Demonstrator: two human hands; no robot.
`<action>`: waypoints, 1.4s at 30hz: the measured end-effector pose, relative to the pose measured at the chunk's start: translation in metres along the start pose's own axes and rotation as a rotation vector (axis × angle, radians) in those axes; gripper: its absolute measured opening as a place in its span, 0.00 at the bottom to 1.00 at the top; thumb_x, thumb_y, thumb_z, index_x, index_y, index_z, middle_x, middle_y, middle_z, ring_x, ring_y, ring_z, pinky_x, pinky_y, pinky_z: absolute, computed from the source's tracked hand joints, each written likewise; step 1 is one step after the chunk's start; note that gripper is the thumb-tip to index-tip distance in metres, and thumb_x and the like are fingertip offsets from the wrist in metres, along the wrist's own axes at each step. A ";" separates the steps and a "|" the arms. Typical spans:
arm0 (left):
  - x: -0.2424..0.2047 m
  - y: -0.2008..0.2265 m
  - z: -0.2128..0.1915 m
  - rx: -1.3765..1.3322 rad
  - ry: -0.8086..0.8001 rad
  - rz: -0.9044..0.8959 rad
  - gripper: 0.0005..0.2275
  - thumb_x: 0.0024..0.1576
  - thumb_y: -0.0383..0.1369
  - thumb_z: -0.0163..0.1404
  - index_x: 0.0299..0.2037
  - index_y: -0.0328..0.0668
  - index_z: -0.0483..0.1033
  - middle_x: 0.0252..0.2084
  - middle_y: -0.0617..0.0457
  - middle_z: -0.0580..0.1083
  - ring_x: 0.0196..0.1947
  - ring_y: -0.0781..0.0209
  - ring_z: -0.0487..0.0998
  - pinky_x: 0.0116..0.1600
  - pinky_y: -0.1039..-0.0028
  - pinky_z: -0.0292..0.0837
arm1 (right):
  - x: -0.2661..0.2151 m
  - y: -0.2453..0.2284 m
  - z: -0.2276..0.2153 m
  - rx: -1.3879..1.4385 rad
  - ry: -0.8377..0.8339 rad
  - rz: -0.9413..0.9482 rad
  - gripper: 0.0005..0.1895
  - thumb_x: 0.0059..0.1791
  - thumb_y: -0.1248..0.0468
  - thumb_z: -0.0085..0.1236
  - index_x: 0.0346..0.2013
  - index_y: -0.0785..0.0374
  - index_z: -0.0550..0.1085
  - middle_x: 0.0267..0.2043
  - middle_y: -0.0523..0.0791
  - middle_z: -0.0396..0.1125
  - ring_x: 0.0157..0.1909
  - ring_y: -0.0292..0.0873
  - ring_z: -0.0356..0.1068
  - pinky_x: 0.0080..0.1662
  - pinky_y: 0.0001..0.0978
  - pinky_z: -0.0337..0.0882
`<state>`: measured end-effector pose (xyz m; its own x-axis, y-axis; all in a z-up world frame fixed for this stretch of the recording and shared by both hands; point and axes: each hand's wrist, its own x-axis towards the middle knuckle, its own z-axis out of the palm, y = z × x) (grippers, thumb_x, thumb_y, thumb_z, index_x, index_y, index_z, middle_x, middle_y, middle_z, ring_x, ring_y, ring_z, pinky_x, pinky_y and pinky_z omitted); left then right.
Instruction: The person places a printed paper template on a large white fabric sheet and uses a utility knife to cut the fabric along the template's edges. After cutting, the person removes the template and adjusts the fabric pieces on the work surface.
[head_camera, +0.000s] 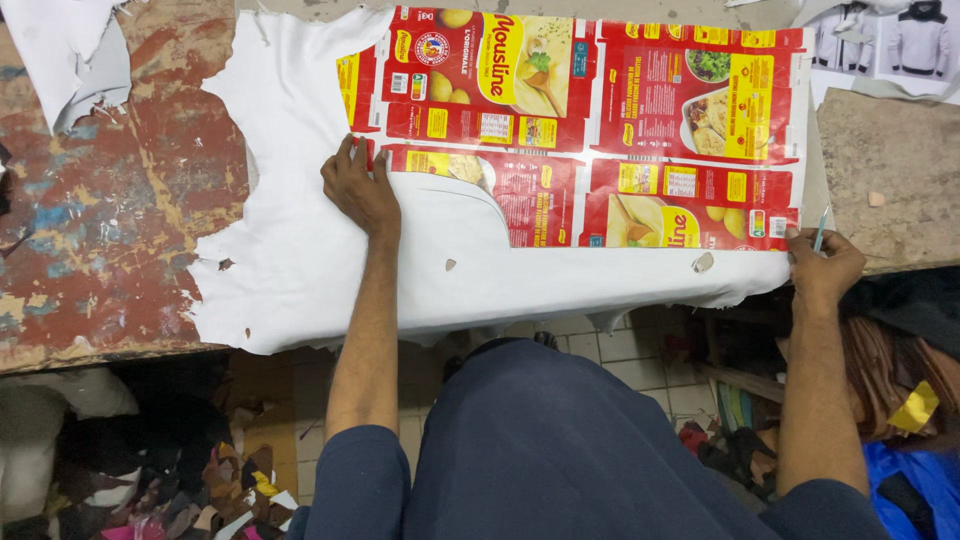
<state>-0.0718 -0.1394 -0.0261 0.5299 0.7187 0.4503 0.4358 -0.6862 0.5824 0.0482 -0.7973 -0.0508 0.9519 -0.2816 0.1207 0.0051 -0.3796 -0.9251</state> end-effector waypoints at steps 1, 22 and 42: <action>0.001 0.000 0.001 0.008 0.001 -0.001 0.16 0.57 0.32 0.60 0.55 0.40 0.80 0.62 0.54 0.73 0.58 0.54 0.68 0.63 0.62 0.62 | -0.001 -0.001 0.000 -0.009 -0.005 -0.015 0.06 0.52 0.72 0.70 0.38 0.71 0.78 0.29 0.41 0.69 0.26 0.31 0.64 0.29 0.22 0.61; 0.000 -0.003 0.006 0.057 0.016 0.021 0.15 0.58 0.34 0.60 0.55 0.41 0.81 0.62 0.55 0.74 0.57 0.55 0.67 0.61 0.62 0.63 | 0.003 0.007 0.001 -0.136 0.053 -0.070 0.08 0.47 0.72 0.73 0.37 0.70 0.80 0.31 0.42 0.72 0.29 0.31 0.67 0.33 0.22 0.67; -0.051 0.046 -0.008 -0.109 -0.096 0.387 0.20 0.60 0.38 0.59 0.61 0.43 0.77 0.71 0.43 0.65 0.69 0.44 0.61 0.69 0.52 0.55 | -0.115 -0.131 0.060 -0.437 -0.273 -0.610 0.17 0.57 0.74 0.51 0.59 0.62 0.77 0.50 0.50 0.70 0.50 0.52 0.72 0.49 0.44 0.73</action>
<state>-0.0849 -0.2061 -0.0167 0.7075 0.3927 0.5876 0.1142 -0.8840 0.4532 -0.0439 -0.6619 0.0345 0.8618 0.2908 0.4156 0.4821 -0.7243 -0.4930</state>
